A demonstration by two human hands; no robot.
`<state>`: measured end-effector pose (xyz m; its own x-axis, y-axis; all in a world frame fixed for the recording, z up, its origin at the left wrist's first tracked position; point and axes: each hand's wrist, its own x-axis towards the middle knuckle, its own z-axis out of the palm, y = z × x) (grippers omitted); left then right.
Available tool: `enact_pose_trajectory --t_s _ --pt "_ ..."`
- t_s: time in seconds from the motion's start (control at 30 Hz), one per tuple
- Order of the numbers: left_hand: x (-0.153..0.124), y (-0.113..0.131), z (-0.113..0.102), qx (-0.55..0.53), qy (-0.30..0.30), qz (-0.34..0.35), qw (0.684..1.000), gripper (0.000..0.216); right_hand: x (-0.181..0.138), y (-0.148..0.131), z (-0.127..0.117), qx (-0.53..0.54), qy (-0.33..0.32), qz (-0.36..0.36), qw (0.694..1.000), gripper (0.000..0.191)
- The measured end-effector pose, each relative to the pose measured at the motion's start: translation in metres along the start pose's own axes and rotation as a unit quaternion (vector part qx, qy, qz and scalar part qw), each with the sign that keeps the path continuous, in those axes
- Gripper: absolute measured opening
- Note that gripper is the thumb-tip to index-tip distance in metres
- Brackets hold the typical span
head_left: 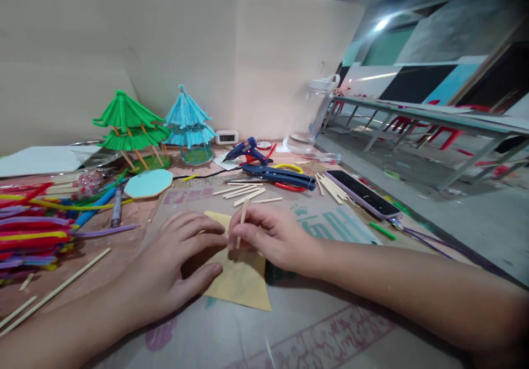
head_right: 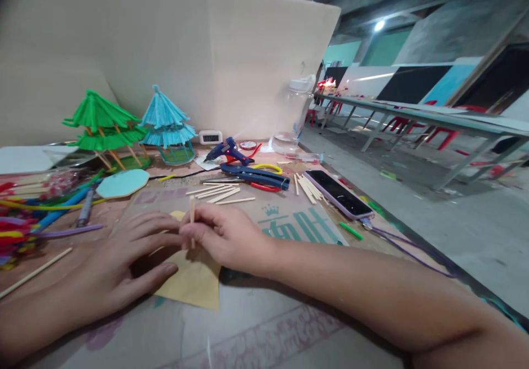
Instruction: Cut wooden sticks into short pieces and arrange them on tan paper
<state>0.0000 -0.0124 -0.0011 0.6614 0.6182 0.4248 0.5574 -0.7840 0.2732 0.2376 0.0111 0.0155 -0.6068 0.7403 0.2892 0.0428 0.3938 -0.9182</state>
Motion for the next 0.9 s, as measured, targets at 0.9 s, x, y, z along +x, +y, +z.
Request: enact_pose_trajectory --t_s 0.9 --pt "-0.004 -0.005 0.005 -0.073 -0.069 -0.069 0.993 0.033 -0.007 -0.01 0.001 -0.273 -0.116 -0.104 0.949 0.017"
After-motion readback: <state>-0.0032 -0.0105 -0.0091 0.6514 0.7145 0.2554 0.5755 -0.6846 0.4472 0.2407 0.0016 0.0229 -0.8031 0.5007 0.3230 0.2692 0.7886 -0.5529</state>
